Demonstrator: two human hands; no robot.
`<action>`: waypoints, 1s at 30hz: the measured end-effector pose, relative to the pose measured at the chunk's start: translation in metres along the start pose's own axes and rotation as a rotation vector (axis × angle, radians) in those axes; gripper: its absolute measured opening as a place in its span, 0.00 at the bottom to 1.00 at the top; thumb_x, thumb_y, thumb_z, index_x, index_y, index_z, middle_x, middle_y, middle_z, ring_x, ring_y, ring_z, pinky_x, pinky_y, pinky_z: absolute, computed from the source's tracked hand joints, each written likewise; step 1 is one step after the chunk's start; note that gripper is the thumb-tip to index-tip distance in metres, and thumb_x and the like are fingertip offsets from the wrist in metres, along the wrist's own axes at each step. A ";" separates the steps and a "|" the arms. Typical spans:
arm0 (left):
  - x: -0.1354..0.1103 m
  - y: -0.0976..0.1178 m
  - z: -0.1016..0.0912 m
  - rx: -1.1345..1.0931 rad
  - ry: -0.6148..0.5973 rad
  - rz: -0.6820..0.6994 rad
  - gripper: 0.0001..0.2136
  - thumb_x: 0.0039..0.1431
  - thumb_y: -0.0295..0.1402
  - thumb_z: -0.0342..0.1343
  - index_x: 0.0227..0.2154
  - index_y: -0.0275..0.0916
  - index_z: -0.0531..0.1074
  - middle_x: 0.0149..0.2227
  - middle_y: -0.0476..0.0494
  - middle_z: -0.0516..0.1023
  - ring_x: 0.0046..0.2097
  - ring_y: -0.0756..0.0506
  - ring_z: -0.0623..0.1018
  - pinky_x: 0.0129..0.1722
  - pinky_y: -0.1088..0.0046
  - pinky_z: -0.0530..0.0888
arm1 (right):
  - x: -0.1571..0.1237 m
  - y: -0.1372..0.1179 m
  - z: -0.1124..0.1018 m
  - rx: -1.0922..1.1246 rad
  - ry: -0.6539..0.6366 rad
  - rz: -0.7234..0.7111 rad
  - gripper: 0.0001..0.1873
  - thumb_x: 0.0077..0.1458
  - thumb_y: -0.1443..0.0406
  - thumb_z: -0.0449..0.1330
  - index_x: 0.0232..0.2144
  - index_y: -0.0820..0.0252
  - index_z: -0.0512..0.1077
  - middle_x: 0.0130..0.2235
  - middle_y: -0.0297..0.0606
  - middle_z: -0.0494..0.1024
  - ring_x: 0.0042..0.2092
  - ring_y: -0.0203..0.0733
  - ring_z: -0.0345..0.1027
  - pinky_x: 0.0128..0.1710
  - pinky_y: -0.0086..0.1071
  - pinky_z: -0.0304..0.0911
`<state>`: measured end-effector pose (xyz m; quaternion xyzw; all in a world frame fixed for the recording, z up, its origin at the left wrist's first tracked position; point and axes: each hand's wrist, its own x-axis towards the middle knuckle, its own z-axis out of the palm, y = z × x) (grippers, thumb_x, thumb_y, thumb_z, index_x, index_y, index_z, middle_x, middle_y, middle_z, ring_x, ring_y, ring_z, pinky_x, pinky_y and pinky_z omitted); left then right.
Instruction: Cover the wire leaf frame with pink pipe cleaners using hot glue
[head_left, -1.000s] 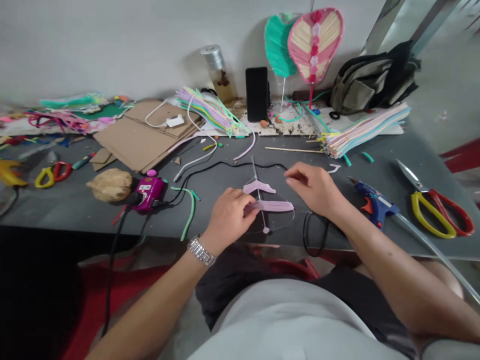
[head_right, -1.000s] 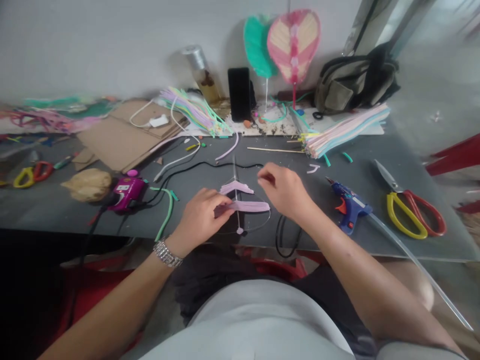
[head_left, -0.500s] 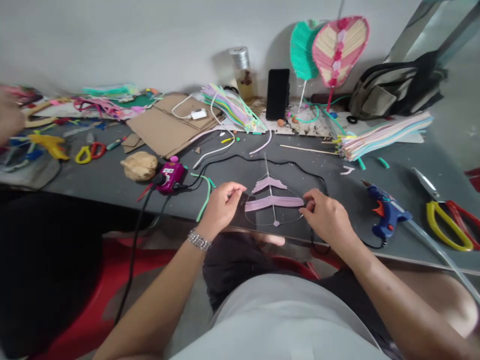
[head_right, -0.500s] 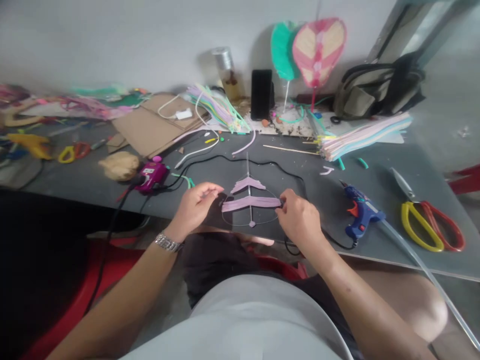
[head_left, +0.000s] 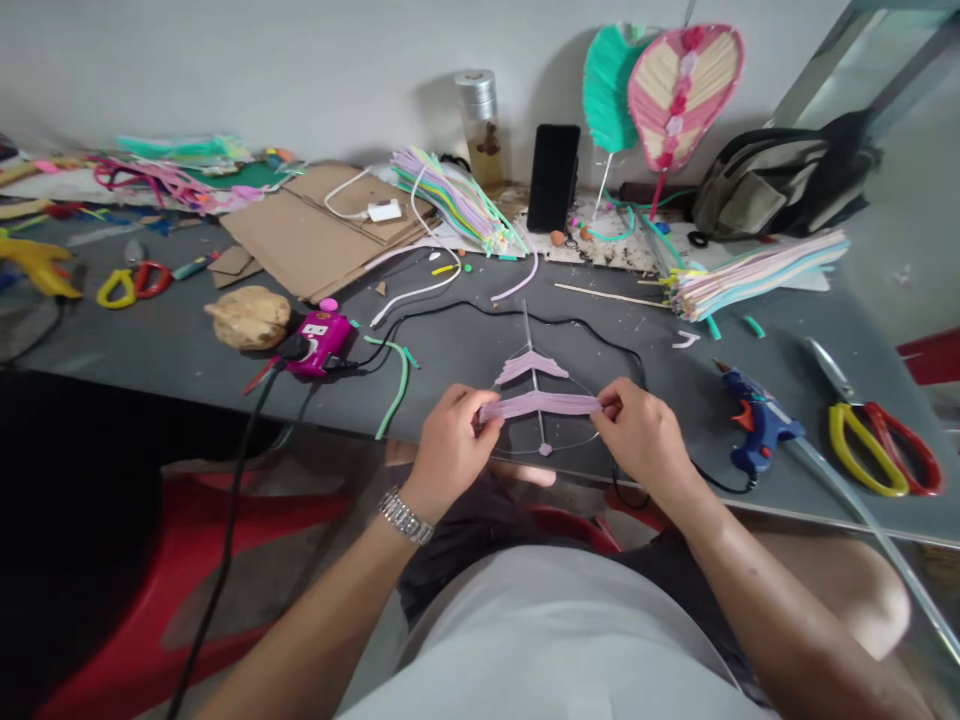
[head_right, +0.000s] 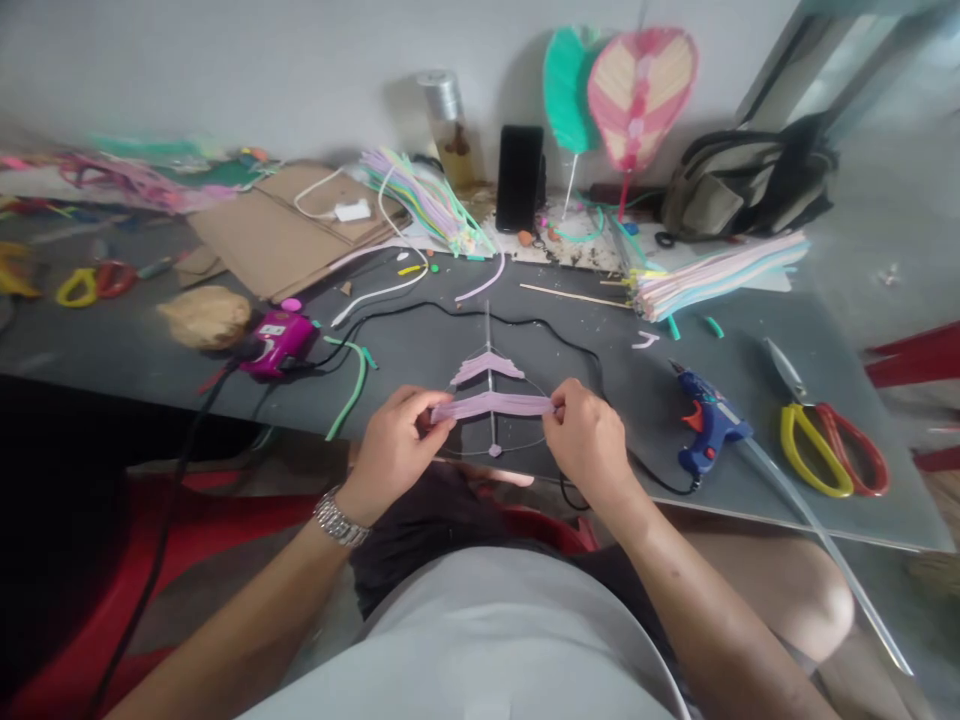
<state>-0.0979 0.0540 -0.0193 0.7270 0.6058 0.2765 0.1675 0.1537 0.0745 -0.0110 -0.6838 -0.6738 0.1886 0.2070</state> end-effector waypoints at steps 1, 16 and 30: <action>-0.001 0.000 0.000 0.007 -0.001 -0.001 0.08 0.62 0.27 0.58 0.43 0.40 0.76 0.40 0.44 0.76 0.36 0.46 0.77 0.42 0.67 0.76 | 0.000 0.001 0.000 0.058 0.016 -0.001 0.04 0.52 0.69 0.60 0.32 0.55 0.72 0.29 0.34 0.77 0.31 0.43 0.71 0.33 0.33 0.58; 0.148 0.070 0.012 -0.097 -0.646 0.409 0.08 0.62 0.30 0.58 0.40 0.37 0.82 0.41 0.41 0.85 0.42 0.44 0.81 0.42 0.69 0.72 | 0.025 0.025 -0.003 0.833 0.025 0.050 0.13 0.47 0.58 0.70 0.32 0.58 0.75 0.26 0.32 0.75 0.25 0.34 0.63 0.24 0.28 0.59; 0.175 0.061 0.046 -0.415 -1.012 0.119 0.06 0.55 0.33 0.61 0.30 0.36 0.77 0.25 0.49 0.74 0.26 0.51 0.70 0.29 0.74 0.65 | 0.032 0.031 -0.003 0.689 -0.022 0.059 0.11 0.50 0.59 0.69 0.31 0.58 0.73 0.23 0.29 0.72 0.22 0.32 0.62 0.21 0.27 0.57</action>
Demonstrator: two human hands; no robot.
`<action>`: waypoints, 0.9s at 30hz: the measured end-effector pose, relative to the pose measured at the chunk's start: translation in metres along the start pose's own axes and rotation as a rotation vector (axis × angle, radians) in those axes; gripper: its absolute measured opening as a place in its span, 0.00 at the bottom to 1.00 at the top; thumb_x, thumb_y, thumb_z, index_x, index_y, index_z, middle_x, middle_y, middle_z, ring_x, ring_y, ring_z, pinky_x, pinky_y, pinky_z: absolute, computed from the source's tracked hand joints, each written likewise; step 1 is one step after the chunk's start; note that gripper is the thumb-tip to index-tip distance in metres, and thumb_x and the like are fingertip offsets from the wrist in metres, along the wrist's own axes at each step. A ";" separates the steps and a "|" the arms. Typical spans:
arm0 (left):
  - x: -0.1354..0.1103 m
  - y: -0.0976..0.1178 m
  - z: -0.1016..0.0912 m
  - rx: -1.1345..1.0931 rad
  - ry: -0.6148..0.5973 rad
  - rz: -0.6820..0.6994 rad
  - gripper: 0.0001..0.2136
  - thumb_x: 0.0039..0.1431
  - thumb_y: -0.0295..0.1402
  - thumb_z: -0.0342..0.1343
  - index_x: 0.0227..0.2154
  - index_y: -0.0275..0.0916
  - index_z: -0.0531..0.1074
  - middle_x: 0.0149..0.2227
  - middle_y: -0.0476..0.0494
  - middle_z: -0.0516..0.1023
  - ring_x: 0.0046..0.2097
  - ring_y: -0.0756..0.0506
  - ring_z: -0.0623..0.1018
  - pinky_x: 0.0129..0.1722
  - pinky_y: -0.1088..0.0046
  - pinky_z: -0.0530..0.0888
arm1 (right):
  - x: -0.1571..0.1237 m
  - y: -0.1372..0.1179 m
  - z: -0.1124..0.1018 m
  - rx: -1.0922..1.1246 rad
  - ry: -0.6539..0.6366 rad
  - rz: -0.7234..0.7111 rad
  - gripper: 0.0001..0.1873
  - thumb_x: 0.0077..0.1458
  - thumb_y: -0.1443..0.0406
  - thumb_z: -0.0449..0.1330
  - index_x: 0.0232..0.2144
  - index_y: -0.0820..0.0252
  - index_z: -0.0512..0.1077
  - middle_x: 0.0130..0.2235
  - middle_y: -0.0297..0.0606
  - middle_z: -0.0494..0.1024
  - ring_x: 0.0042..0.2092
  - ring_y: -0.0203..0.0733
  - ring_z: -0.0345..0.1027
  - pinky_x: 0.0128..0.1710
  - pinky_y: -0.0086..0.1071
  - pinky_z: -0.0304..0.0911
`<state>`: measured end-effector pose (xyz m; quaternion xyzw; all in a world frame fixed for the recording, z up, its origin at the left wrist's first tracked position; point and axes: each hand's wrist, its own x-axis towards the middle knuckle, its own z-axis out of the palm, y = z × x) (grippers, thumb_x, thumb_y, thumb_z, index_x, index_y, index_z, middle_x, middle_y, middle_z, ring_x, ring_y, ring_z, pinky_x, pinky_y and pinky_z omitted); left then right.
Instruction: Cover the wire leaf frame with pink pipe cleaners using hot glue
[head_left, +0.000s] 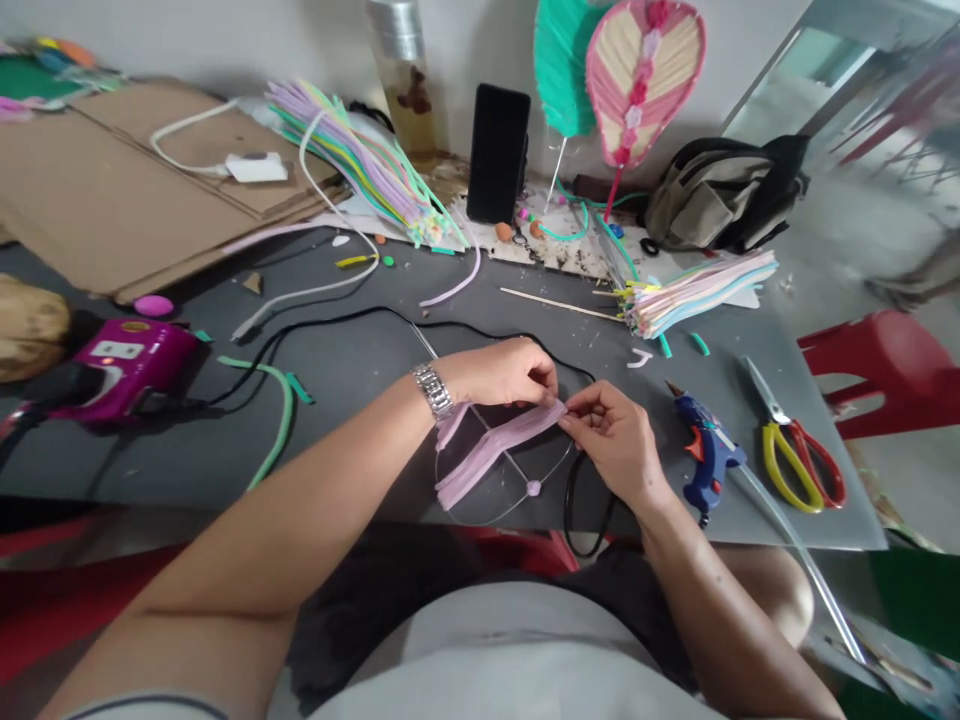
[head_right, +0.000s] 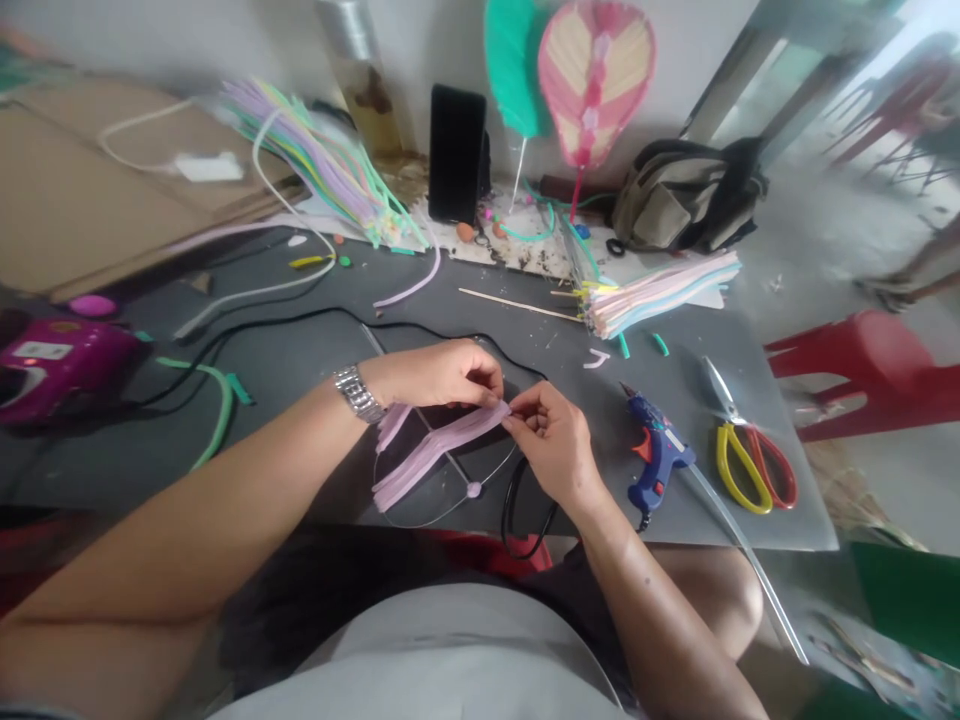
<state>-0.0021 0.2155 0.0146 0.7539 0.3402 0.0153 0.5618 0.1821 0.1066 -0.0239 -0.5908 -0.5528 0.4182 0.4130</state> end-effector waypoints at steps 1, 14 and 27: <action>0.000 0.000 0.000 0.013 0.009 0.007 0.06 0.55 0.34 0.60 0.30 0.36 0.77 0.25 0.49 0.74 0.27 0.51 0.69 0.29 0.74 0.64 | 0.000 0.000 0.001 -0.008 -0.007 0.001 0.10 0.50 0.60 0.69 0.31 0.58 0.73 0.23 0.29 0.72 0.22 0.32 0.62 0.21 0.26 0.57; -0.002 0.000 0.000 0.056 0.030 0.033 0.05 0.53 0.32 0.61 0.28 0.36 0.79 0.27 0.48 0.79 0.29 0.51 0.72 0.33 0.74 0.66 | 0.001 -0.004 0.003 -0.002 -0.094 0.041 0.10 0.51 0.62 0.68 0.31 0.56 0.70 0.23 0.26 0.71 0.21 0.31 0.63 0.20 0.26 0.56; 0.000 -0.005 0.004 0.094 0.000 0.115 0.06 0.51 0.25 0.58 0.29 0.34 0.81 0.27 0.47 0.81 0.30 0.51 0.73 0.31 0.74 0.64 | 0.001 -0.004 0.000 -0.208 -0.102 -0.059 0.05 0.49 0.68 0.64 0.28 0.57 0.70 0.25 0.27 0.70 0.24 0.30 0.58 0.23 0.25 0.52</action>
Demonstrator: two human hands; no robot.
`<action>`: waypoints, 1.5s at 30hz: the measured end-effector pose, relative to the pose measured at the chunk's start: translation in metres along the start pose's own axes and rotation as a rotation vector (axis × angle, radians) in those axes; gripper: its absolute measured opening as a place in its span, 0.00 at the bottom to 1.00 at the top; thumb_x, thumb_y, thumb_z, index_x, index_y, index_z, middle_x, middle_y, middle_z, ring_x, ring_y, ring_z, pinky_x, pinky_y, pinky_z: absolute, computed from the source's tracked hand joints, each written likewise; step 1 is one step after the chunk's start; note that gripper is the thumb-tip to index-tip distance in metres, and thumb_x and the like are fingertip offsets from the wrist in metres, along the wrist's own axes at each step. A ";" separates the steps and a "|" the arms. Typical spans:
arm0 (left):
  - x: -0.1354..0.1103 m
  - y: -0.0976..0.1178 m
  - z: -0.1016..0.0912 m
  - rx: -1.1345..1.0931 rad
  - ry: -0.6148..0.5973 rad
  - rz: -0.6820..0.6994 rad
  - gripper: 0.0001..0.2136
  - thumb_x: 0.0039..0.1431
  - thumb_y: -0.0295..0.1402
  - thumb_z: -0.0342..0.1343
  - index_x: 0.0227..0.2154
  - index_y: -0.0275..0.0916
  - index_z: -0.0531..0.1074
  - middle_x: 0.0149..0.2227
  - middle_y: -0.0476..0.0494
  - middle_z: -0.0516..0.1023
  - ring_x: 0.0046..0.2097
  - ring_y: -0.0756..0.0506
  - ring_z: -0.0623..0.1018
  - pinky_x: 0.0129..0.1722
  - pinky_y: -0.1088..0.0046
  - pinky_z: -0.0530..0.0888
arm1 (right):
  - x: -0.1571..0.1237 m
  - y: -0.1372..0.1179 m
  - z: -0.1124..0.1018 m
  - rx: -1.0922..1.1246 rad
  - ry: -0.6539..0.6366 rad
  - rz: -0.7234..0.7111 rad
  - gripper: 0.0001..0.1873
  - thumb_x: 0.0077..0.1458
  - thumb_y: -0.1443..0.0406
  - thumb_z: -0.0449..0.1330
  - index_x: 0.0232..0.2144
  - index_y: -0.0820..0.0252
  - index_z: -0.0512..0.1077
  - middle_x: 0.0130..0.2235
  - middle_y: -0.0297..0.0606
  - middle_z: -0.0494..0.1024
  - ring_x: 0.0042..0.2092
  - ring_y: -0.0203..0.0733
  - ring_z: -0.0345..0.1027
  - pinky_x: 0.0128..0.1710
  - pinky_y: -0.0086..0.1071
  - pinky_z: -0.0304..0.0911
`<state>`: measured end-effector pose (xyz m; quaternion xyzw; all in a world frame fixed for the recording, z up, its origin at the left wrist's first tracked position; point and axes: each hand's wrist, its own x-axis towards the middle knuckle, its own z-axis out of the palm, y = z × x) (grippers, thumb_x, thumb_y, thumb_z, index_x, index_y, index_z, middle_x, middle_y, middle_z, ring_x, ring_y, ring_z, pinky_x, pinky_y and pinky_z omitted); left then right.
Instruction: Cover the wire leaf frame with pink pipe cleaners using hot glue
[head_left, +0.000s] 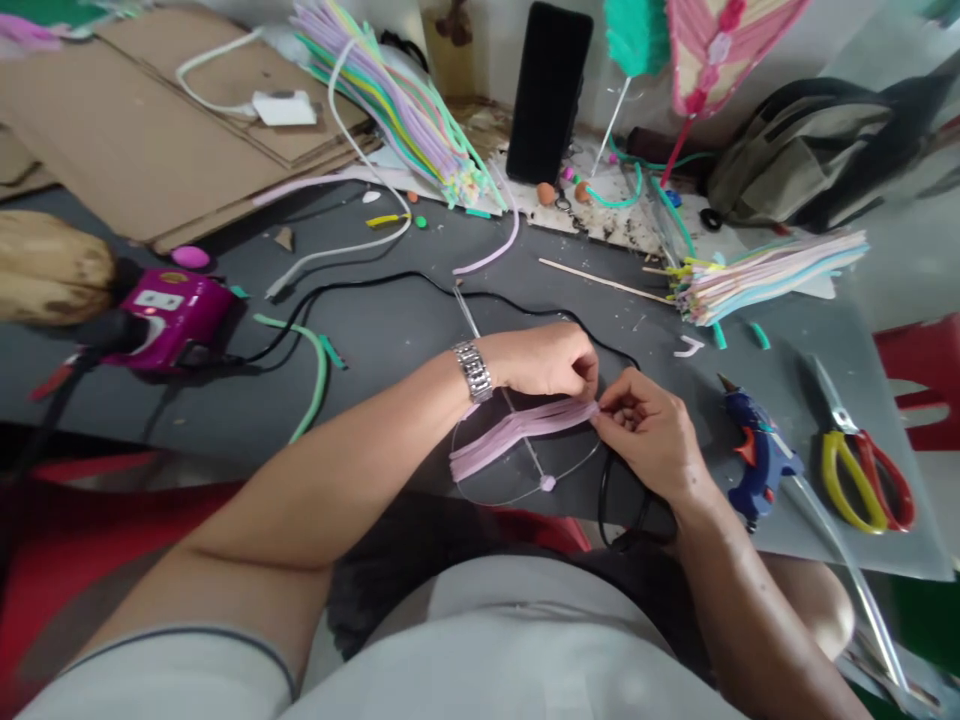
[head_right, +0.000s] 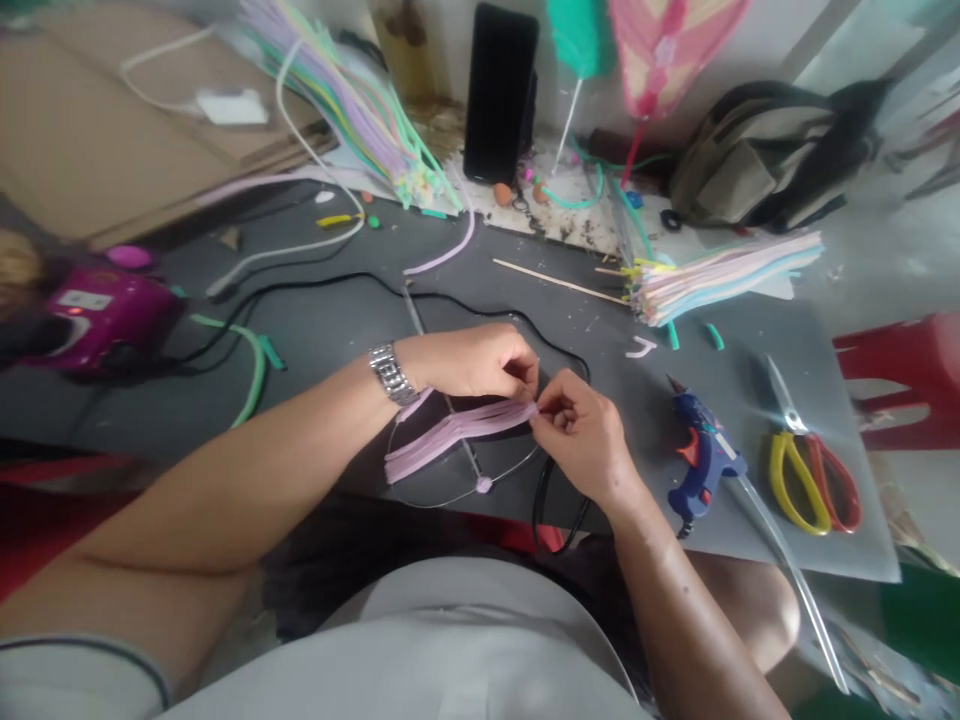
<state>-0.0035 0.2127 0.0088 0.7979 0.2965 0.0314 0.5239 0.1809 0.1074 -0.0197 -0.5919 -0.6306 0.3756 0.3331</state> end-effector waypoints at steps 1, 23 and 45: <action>0.000 0.000 0.001 -0.002 0.000 0.006 0.07 0.51 0.25 0.58 0.29 0.34 0.81 0.27 0.47 0.81 0.30 0.51 0.73 0.31 0.74 0.64 | 0.000 0.000 0.001 -0.008 0.003 -0.001 0.05 0.48 0.68 0.64 0.27 0.57 0.70 0.24 0.27 0.70 0.24 0.30 0.58 0.23 0.25 0.52; -0.001 0.009 -0.001 -0.015 -0.027 -0.062 0.04 0.53 0.28 0.58 0.28 0.37 0.78 0.27 0.48 0.80 0.29 0.50 0.73 0.33 0.74 0.67 | 0.000 -0.007 0.002 0.032 -0.006 0.050 0.04 0.45 0.69 0.60 0.26 0.56 0.68 0.23 0.25 0.66 0.24 0.29 0.54 0.24 0.25 0.50; -0.003 0.001 -0.011 -0.045 -0.049 -0.046 0.08 0.50 0.26 0.56 0.31 0.37 0.80 0.28 0.49 0.80 0.28 0.51 0.73 0.31 0.75 0.67 | 0.000 -0.002 0.004 0.136 -0.021 0.067 0.07 0.51 0.65 0.64 0.34 0.57 0.72 0.24 0.27 0.70 0.24 0.31 0.59 0.24 0.26 0.53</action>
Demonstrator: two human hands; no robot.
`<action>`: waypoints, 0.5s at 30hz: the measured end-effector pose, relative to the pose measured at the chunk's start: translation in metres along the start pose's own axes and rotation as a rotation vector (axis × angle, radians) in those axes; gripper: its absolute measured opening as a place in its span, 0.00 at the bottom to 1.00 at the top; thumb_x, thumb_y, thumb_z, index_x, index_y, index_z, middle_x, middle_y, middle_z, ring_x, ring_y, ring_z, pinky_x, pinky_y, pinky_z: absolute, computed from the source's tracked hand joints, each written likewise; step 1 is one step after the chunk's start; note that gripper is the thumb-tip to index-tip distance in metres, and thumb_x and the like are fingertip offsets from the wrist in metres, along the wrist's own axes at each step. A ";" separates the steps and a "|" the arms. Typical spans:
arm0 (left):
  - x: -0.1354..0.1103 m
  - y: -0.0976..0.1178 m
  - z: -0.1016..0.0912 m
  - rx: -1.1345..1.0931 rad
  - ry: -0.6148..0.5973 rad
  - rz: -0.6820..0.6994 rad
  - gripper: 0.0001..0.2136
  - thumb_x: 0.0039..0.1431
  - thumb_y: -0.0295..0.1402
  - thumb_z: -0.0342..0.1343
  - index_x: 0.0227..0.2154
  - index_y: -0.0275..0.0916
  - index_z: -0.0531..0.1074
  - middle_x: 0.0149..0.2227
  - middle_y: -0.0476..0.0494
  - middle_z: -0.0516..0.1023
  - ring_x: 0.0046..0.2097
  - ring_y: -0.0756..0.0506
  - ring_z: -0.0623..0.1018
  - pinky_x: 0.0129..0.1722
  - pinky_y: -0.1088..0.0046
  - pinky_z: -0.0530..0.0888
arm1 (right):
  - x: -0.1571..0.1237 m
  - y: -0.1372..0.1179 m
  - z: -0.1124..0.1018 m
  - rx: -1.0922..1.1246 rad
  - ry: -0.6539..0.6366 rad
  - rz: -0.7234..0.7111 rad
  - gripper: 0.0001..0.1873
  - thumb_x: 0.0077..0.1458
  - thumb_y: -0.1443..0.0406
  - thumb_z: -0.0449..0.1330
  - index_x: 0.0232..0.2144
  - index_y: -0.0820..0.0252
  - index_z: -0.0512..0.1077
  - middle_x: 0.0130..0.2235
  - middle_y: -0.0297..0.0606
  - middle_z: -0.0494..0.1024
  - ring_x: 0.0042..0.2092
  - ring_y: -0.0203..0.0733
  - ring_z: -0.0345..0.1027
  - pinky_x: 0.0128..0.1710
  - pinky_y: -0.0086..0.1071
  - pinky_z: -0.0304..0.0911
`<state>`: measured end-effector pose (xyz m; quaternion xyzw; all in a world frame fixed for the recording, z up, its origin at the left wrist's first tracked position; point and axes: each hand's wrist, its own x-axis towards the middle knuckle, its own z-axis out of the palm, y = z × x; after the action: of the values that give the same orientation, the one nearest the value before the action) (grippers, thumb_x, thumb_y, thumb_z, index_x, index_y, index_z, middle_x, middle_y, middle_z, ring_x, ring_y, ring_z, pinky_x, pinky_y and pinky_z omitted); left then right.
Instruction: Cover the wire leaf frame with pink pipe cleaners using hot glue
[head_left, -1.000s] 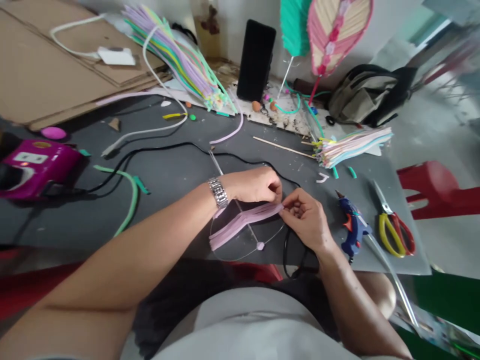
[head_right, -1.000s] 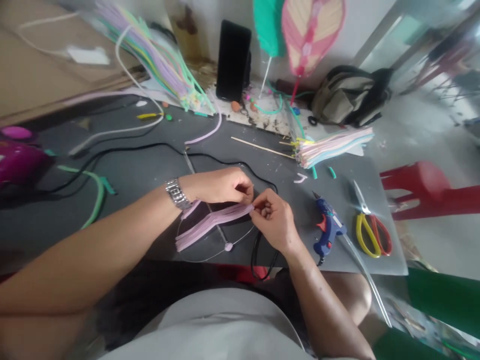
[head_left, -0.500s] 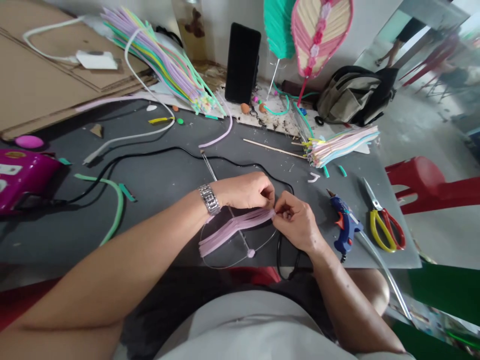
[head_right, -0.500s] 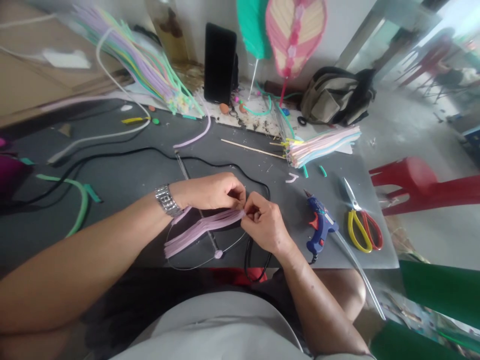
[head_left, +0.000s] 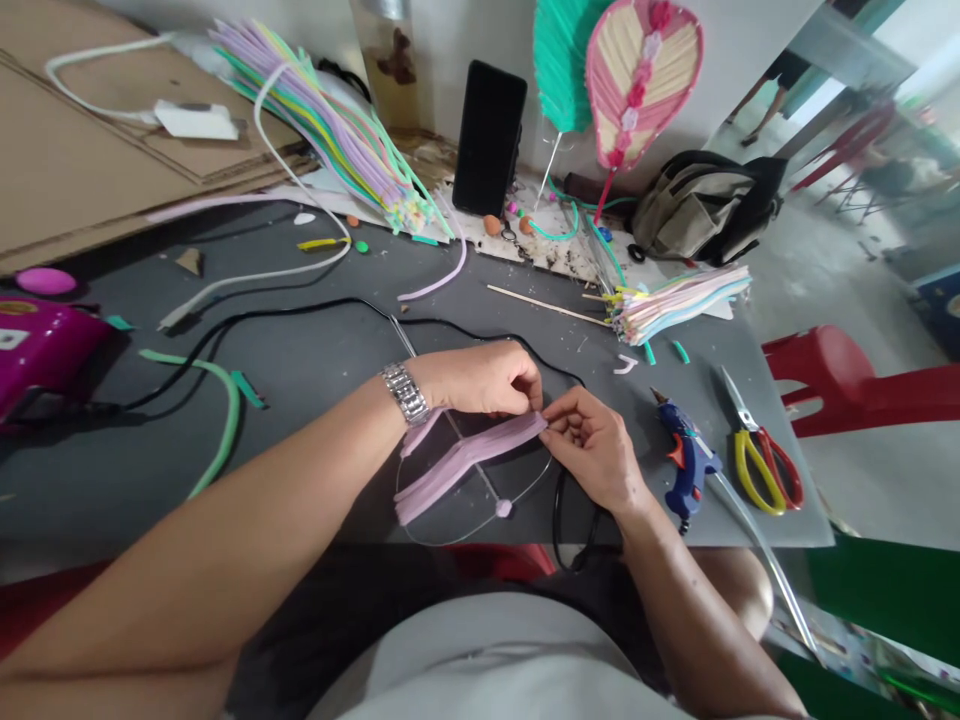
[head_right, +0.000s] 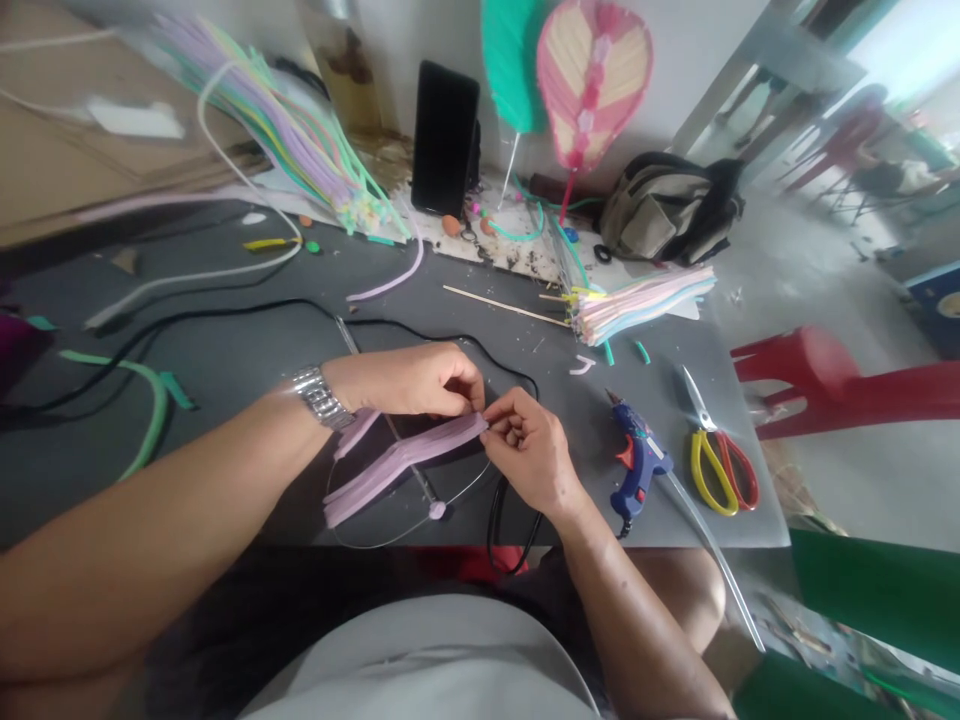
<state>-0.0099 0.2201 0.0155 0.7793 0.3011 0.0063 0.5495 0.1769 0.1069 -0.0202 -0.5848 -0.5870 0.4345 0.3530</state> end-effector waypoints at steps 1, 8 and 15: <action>0.000 0.001 0.001 0.027 0.009 0.017 0.09 0.49 0.25 0.56 0.31 0.37 0.80 0.28 0.49 0.81 0.28 0.51 0.73 0.32 0.75 0.67 | 0.000 0.000 0.000 -0.007 0.000 0.006 0.07 0.50 0.65 0.64 0.34 0.57 0.72 0.23 0.27 0.70 0.24 0.31 0.57 0.24 0.26 0.52; 0.003 0.001 0.005 0.128 0.040 0.102 0.08 0.51 0.24 0.56 0.30 0.37 0.80 0.29 0.48 0.81 0.31 0.50 0.75 0.33 0.75 0.66 | 0.000 -0.005 0.000 -0.040 -0.006 0.022 0.05 0.48 0.67 0.62 0.30 0.56 0.69 0.21 0.24 0.65 0.23 0.30 0.54 0.23 0.25 0.50; 0.003 0.001 0.006 0.142 0.032 0.109 0.06 0.53 0.25 0.57 0.30 0.37 0.79 0.29 0.47 0.81 0.30 0.50 0.76 0.33 0.75 0.67 | -0.001 -0.004 0.001 -0.085 0.002 -0.010 0.05 0.45 0.69 0.59 0.28 0.56 0.68 0.21 0.23 0.62 0.22 0.29 0.53 0.23 0.25 0.48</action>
<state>-0.0047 0.2160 0.0127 0.8315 0.2665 0.0271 0.4868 0.1742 0.1064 -0.0167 -0.5967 -0.6075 0.4069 0.3308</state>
